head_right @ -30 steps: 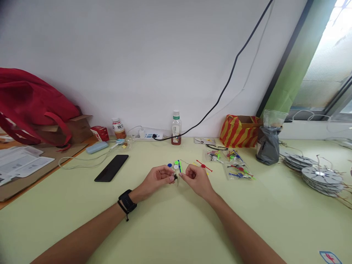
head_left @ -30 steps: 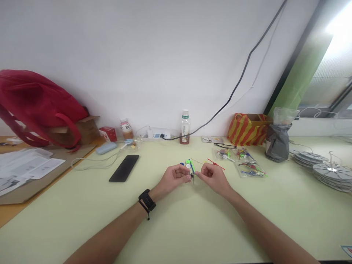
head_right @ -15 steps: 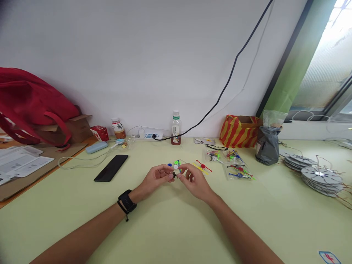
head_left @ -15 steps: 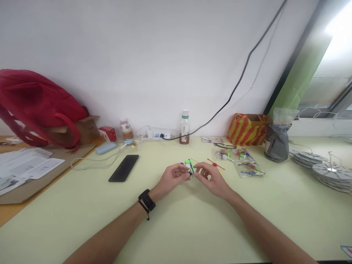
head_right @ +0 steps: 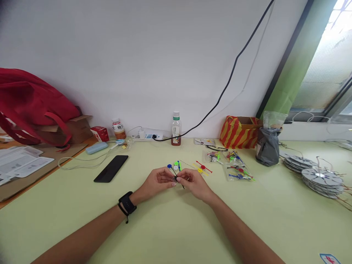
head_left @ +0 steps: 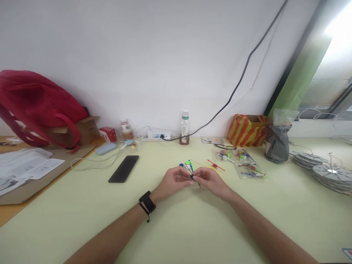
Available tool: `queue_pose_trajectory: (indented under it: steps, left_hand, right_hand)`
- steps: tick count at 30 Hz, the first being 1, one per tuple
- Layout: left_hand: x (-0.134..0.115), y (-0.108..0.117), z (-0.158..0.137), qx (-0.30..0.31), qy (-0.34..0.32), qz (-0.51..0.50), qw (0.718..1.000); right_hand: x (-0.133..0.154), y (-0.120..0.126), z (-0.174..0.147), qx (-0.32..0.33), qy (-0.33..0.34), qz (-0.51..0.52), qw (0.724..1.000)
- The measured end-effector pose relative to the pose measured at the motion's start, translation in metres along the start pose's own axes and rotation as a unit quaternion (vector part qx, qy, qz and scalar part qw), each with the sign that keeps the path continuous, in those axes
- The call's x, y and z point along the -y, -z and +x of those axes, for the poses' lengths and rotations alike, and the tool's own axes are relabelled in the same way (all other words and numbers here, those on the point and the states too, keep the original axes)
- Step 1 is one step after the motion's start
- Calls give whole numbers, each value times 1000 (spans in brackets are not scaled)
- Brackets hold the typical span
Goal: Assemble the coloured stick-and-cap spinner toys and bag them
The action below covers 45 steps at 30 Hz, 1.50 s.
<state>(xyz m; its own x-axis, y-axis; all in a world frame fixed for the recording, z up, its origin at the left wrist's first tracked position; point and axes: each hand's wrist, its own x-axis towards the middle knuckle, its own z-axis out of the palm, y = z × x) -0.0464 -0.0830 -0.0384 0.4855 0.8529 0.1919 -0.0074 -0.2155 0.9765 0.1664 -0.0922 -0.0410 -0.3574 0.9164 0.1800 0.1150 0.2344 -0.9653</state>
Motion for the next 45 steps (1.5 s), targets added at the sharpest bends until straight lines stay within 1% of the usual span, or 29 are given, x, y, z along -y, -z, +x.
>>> queue_pose_trajectory:
  steps: [2,4,6,8,10,11,12,14,16,17,18,20,22,25,29,33,35,37,39,41,43,45]
  left_hand:
    - [0,1,1,-15,-15,32,999]
    - [1,4,3,-53,-43,86,994]
    - [3,9,5,-96,-71,166,979]
    - [6,15,6,-121,-88,247,957]
    - [9,19,7,-123,-99,307,939]
    - [11,20,7,-120,-103,326,932]
    - [13,21,7,-115,-106,340,927]
    - [15,20,6,-107,-113,354,922]
    - [16,19,6,-96,-124,354,922]
    - [17,18,5,-87,-130,354,922]
    - [17,17,4,-74,-137,355,922]
    - [18,16,2,-38,-142,365,919]
    - [18,16,0,3,-131,381,915]
    - [16,16,-3,43,-115,400,908]
    - [9,13,-2,45,-140,391,909]
    - [4,9,-2,26,-153,368,917]
    - [5,9,-2,10,-148,367,918]
    - [6,10,-2,8,-144,372,917]
    - [8,11,-2,12,-143,374,916]
    - [8,12,-2,14,-142,366,920]
    - [8,12,-2,4,-138,348,927]
    - [9,11,-1,-11,-127,330,935]
  right_hand:
    - [1,7,1,-29,34,-45,998]
    - [3,18,1,-101,68,-102,987]
    - [7,31,1,-193,90,-148,966]
    - [10,43,1,-268,112,-181,939]
    - [11,49,0,-305,132,-220,917]
    - [11,49,0,-300,136,-243,913]
    - [9,49,-1,-270,133,-266,916]
    - [4,45,-1,-155,101,-312,932]
    - [-1,41,-1,-42,50,-351,934]
    - [-4,38,-1,-12,26,-364,931]
    - [-6,37,-1,-2,6,-373,928]
    - [-8,35,-1,-9,-18,-381,924]
    - [-10,35,1,-24,-26,-392,919]
    - [-16,39,5,-45,-43,-439,896]
    - [-25,47,11,-79,-89,-505,855]
    - [-30,52,12,-113,-110,-529,834]
    - [-31,51,11,-135,-92,-555,815]
    - [-32,48,11,-145,-33,-582,799]
    - [-33,43,10,-126,44,-594,794]
    - [-33,36,11,-93,96,-595,792]
    - [-33,30,12,-71,113,-596,792]
    - [-32,26,13,-59,112,-592,796]
